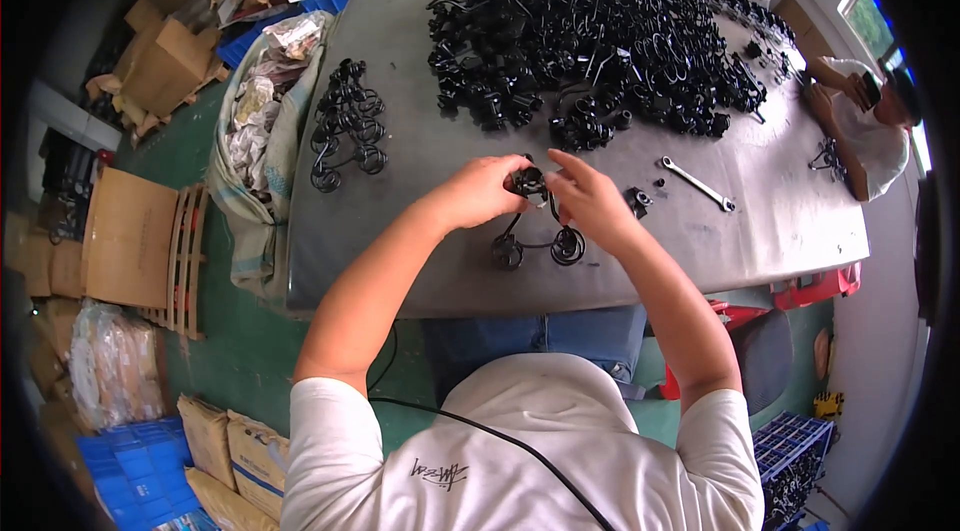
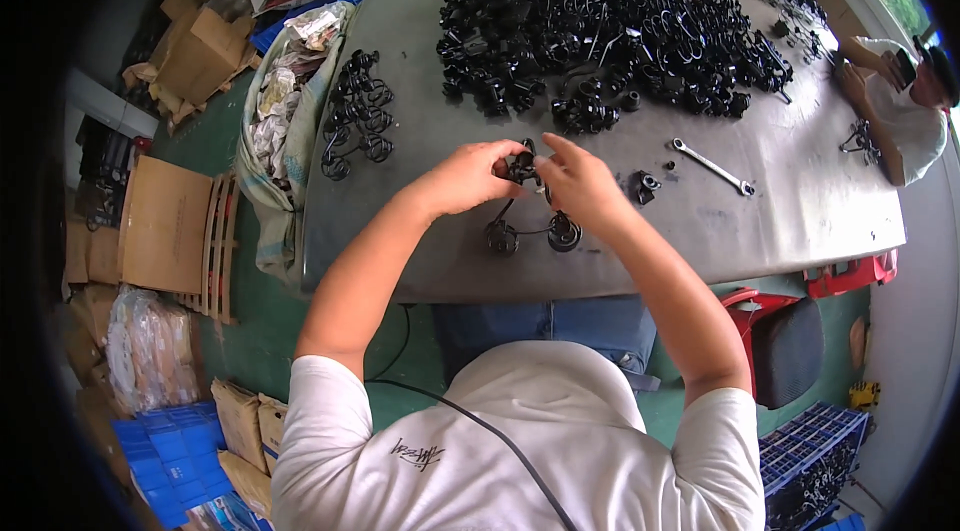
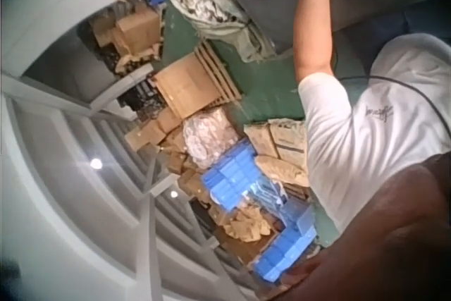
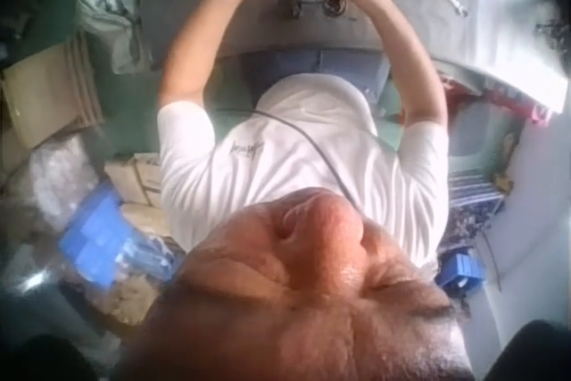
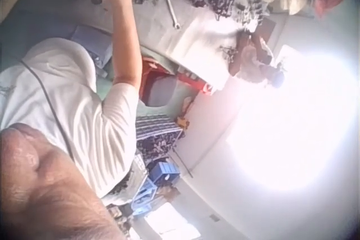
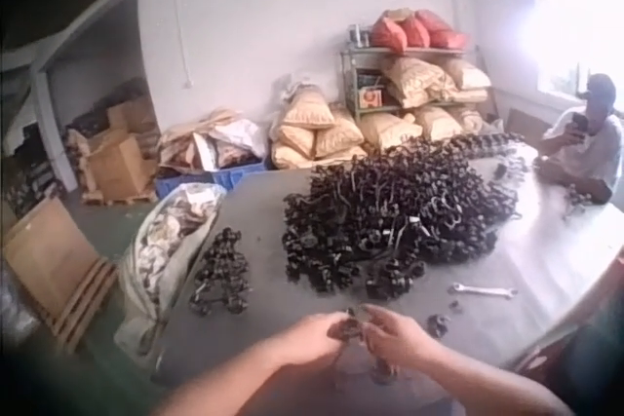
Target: Assembling black metal bicycle components at a workbench in a manufacturing workshop.
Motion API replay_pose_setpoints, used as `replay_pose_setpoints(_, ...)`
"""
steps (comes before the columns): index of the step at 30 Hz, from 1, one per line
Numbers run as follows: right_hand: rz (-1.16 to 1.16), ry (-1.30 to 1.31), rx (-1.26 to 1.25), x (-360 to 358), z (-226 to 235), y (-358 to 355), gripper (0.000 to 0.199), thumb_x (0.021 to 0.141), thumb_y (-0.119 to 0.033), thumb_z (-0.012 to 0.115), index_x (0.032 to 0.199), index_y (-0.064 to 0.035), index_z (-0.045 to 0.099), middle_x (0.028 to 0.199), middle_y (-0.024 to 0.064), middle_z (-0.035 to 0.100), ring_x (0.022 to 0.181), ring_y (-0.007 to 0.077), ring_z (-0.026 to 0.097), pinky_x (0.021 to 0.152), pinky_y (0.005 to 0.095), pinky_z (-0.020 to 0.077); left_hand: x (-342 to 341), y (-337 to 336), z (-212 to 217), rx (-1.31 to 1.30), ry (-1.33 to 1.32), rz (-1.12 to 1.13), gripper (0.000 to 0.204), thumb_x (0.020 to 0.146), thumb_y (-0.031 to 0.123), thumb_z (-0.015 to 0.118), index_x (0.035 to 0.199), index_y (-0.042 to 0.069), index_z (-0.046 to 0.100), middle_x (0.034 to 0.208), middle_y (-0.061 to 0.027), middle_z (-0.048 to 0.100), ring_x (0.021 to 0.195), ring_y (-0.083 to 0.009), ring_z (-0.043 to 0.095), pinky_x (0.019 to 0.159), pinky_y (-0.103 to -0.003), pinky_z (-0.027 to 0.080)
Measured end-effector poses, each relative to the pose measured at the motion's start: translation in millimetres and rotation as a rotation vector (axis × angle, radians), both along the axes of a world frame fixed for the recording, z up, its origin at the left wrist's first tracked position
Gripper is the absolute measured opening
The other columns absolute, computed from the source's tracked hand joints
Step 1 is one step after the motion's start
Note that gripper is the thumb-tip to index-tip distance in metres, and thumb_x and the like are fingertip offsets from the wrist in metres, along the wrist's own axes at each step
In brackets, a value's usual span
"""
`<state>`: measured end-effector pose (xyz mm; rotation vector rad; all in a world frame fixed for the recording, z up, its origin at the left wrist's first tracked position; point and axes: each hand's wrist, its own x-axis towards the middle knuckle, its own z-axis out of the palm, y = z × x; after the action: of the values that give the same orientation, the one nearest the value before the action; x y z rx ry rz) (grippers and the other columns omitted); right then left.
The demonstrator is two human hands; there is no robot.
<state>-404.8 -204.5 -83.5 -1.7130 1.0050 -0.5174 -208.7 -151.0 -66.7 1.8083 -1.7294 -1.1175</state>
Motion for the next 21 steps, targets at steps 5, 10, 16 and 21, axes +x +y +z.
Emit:
replay_pose_setpoints(5,-0.301,0.004,-0.392,-82,-37,-34,0.025,0.093,-0.009,0.062,0.117,-0.0052,0.067,0.091,0.0084,0.065,0.079,0.0184,0.061,0.072,0.0318,0.0508,1,-6,-9,-0.034,0.053,-0.044,0.060,0.077,0.019,0.082,0.131,0.006,0.058,0.097,-0.0102,0.069,0.089,-0.0195,0.064,0.080,-0.034,0.051)
replay_pose_setpoints(10,-0.303,0.295,-0.513,-116,-41,-20,0.019,0.089,-0.013,0.067,0.107,-0.0084,0.069,0.094,0.0114,0.062,0.084,0.0270,0.063,0.076,0.0363,0.0509,5,-4,-3,0.019,0.060,-0.026,0.058,0.079,0.018,0.081,0.131,0.007,0.058,0.095,-0.0077,0.068,0.086,-0.0171,0.062,0.079,-0.032,0.050)
replay_pose_setpoints(16,-0.245,0.466,-0.733,-107,-48,-18,0.029,0.088,-0.024,0.070,0.111,-0.0073,0.068,0.108,0.0137,0.058,0.095,0.0336,0.063,0.081,0.0416,0.0519,5,-3,-10,0.009,0.106,-0.024,0.055,0.079,0.016,0.081,0.130,0.010,0.059,0.089,-0.0039,0.066,0.081,-0.0144,0.059,0.077,-0.031,0.049)
replay_pose_setpoints(21,-0.261,0.554,-0.600,-108,-45,-36,0.023,0.090,-0.025,0.068,0.105,-0.0071,0.071,0.105,0.0147,0.060,0.095,0.0339,0.064,0.082,0.0424,0.0520,6,-4,-13,-0.013,0.123,-0.032,0.055,0.079,0.016,0.081,0.129,0.010,0.059,0.088,-0.0037,0.066,0.080,-0.0143,0.059,0.077,-0.031,0.049)
